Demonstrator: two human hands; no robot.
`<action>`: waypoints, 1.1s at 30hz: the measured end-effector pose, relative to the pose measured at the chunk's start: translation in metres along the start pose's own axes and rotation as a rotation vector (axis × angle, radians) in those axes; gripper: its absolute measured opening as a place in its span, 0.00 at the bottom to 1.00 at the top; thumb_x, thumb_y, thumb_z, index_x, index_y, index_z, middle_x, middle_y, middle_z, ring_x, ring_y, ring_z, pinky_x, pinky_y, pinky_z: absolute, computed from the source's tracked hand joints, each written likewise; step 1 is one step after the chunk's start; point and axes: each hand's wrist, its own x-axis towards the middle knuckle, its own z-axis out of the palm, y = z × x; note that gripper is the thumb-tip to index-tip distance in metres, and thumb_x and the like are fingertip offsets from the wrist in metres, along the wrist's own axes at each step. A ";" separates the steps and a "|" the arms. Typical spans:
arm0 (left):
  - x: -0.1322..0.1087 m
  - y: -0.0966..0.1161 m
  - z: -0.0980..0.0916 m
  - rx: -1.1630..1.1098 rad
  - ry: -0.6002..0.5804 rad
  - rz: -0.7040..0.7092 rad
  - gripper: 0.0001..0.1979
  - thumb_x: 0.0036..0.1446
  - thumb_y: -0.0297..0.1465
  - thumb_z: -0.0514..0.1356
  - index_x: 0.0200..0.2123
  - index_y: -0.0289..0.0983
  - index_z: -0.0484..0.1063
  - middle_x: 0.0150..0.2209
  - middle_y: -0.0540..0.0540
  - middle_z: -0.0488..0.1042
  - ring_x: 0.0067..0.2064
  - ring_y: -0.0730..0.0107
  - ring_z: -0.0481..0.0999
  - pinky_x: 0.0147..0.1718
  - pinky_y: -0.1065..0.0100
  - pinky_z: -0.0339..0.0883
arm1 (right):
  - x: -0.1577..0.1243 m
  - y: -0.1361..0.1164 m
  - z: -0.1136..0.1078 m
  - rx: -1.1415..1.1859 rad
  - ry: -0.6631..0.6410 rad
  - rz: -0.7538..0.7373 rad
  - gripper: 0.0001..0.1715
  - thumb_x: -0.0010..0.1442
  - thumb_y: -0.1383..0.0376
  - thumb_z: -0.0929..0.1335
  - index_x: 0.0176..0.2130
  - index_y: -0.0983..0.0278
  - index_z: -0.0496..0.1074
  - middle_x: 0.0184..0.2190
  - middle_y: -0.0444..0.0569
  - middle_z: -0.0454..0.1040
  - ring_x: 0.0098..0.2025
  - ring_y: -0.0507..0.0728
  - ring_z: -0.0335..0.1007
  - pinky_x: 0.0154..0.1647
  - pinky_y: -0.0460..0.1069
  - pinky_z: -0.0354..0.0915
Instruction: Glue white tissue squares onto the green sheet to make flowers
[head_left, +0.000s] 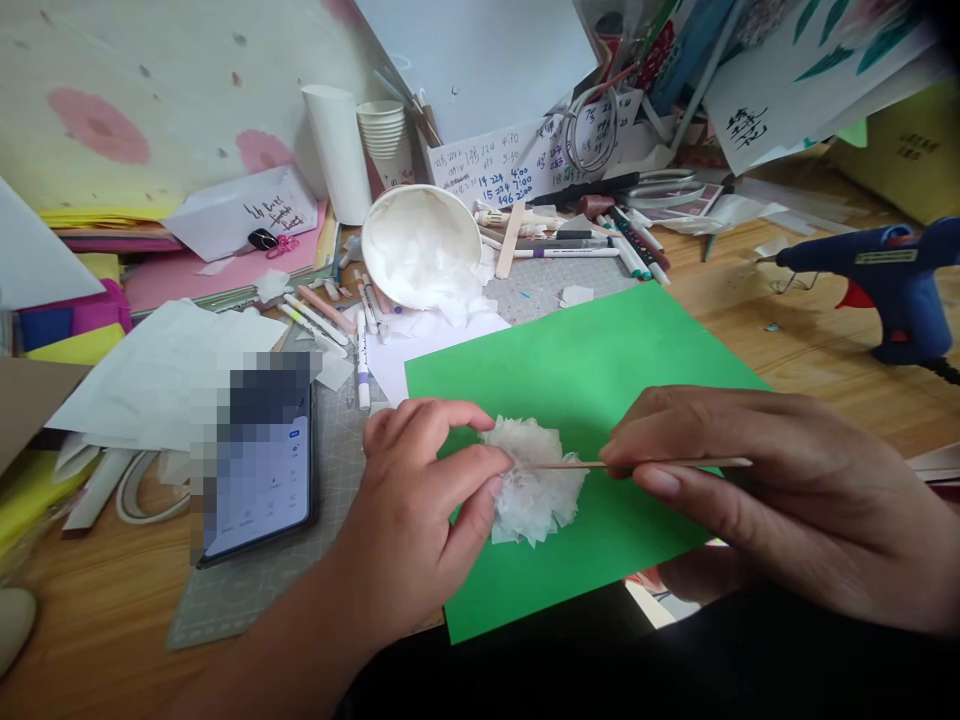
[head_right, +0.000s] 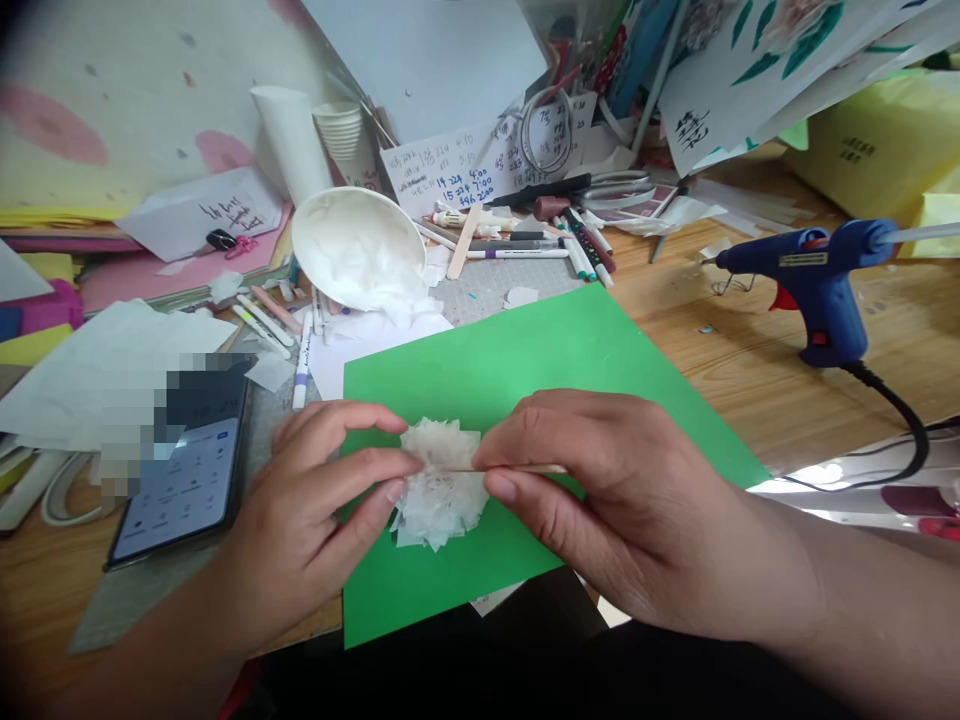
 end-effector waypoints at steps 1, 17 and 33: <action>0.000 0.000 0.000 0.018 -0.005 0.004 0.10 0.56 0.23 0.56 0.31 0.40 0.75 0.43 0.45 0.71 0.44 0.59 0.69 0.43 0.52 0.58 | 0.000 0.001 0.000 -0.004 -0.005 -0.001 0.06 0.61 0.68 0.66 0.40 0.63 0.72 0.31 0.44 0.74 0.27 0.46 0.70 0.27 0.39 0.67; 0.001 0.000 0.001 0.055 -0.026 0.046 0.08 0.56 0.25 0.57 0.29 0.41 0.74 0.43 0.46 0.72 0.46 0.57 0.68 0.44 0.51 0.56 | 0.002 0.001 0.001 -0.082 0.041 0.067 0.06 0.61 0.67 0.66 0.40 0.59 0.72 0.33 0.43 0.76 0.32 0.48 0.73 0.28 0.41 0.66; -0.002 0.000 0.001 0.106 -0.078 0.067 0.09 0.56 0.25 0.58 0.38 0.43 0.75 0.47 0.44 0.70 0.49 0.54 0.67 0.44 0.51 0.56 | -0.002 0.001 0.000 -0.114 0.107 0.123 0.06 0.61 0.64 0.66 0.40 0.55 0.71 0.37 0.44 0.78 0.33 0.52 0.75 0.25 0.44 0.67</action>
